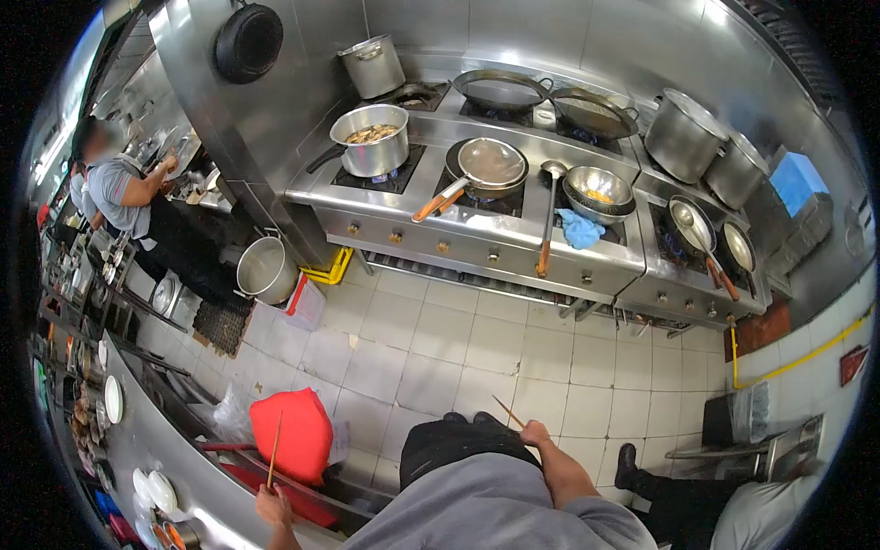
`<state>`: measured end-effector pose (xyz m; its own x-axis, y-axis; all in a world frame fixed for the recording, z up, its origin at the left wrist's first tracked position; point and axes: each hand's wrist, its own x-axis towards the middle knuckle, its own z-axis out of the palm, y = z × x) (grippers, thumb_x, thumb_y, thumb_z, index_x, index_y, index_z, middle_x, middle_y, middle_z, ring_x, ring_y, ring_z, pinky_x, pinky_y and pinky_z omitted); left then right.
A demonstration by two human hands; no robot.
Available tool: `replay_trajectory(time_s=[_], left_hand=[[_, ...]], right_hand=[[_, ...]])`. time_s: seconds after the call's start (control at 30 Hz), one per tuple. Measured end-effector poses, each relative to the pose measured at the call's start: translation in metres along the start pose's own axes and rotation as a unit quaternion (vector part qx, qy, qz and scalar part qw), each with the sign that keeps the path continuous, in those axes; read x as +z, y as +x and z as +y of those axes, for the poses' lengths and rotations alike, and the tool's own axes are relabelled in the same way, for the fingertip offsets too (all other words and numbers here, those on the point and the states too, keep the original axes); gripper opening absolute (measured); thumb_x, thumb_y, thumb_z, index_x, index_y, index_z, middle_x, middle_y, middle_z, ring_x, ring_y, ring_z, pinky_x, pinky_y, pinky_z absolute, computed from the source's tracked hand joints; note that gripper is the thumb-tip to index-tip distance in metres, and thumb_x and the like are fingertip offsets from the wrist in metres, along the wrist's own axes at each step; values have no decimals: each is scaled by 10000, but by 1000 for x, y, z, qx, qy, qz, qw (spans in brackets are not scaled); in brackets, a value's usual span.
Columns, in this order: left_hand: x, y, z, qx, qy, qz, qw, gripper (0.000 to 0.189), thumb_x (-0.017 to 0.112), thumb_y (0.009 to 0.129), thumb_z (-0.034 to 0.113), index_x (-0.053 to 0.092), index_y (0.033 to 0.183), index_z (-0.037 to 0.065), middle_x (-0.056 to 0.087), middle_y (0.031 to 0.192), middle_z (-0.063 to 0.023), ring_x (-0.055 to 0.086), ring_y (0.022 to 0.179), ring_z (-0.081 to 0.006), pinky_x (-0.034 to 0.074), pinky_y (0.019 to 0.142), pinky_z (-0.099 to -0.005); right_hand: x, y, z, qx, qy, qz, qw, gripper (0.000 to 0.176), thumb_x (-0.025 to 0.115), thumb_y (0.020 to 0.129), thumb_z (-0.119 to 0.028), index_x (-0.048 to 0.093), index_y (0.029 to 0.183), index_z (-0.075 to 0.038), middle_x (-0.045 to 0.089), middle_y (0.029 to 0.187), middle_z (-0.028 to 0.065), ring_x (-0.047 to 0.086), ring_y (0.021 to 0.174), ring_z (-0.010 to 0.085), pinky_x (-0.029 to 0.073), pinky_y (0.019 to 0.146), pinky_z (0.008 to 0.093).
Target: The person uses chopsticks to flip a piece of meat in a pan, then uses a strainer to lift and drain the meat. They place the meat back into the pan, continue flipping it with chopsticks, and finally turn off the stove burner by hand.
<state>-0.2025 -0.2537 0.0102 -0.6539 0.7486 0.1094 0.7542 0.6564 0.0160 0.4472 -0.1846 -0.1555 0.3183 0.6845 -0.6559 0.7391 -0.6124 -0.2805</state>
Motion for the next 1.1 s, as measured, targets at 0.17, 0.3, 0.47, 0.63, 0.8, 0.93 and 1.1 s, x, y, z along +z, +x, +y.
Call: replay_trajectory(time_s=[0.17, 0.3, 0.47, 0.63, 0.8, 0.93, 1.1], left_hand=[[-5, -1, 5, -15, -4, -1, 1000, 291, 578, 777, 308, 513, 691, 38, 560, 640, -165, 562, 641, -371, 421, 564, -474], [3, 1, -3, -3, 7, 2, 1000, 299, 571, 776, 324, 514, 700, 41, 562, 642, -162, 562, 639, -370, 424, 565, -474], [1, 2, -2, -3, 17, -7, 1000, 257, 597, 783, 299, 541, 745, 51, 585, 669, -143, 577, 660, -348, 439, 593, -449], [-7, 0, 5, -12, 4, -4, 1000, 263, 602, 778, 300, 535, 730, 51, 583, 665, -141, 576, 653, -344, 438, 590, -446], [2, 3, -2, -9, 9, -8, 1000, 265, 602, 776, 298, 531, 722, 49, 578, 656, -143, 575, 648, -342, 434, 582, -448], [-2, 2, 1, 2, 8, 8, 1000, 282, 575, 784, 316, 530, 690, 54, 577, 629, -151, 570, 612, -357, 432, 550, -459], [-6, 1, 2, 2, -1, -1, 1000, 267, 584, 782, 301, 535, 696, 53, 577, 628, -150, 570, 614, -359, 433, 554, -461]], right_hand=[[8, 17, 11, 1, -35, 3, 999, 280, 458, 735, -160, 648, 868, -4, 622, 934, 237, 605, 904, 355, 475, 825, 411], [-1, 14, -4, -36, -42, -1, 998, 279, 452, 736, -159, 649, 848, 4, 618, 920, 251, 599, 903, 371, 472, 824, 415], [-4, 6, -17, -30, 40, 31, 998, 284, 462, 712, -156, 652, 838, 14, 613, 919, 263, 593, 916, 378, 468, 832, 417], [-4, 12, -18, 5, 21, 9, 1000, 309, 465, 703, -160, 656, 873, 14, 610, 936, 264, 590, 931, 377, 467, 838, 414], [1, 17, -21, -18, -11, 8, 1000, 311, 460, 690, -161, 658, 845, 22, 610, 903, 270, 595, 898, 392, 471, 834, 419], [-1, 17, -24, -37, -2, 12, 999, 312, 497, 645, -157, 659, 834, 31, 616, 893, 275, 612, 887, 378, 487, 808, 412], [-1, 14, -26, -16, 6, -6, 1000, 309, 463, 695, -164, 652, 841, 32, 608, 899, 278, 599, 877, 394, 475, 820, 429]])
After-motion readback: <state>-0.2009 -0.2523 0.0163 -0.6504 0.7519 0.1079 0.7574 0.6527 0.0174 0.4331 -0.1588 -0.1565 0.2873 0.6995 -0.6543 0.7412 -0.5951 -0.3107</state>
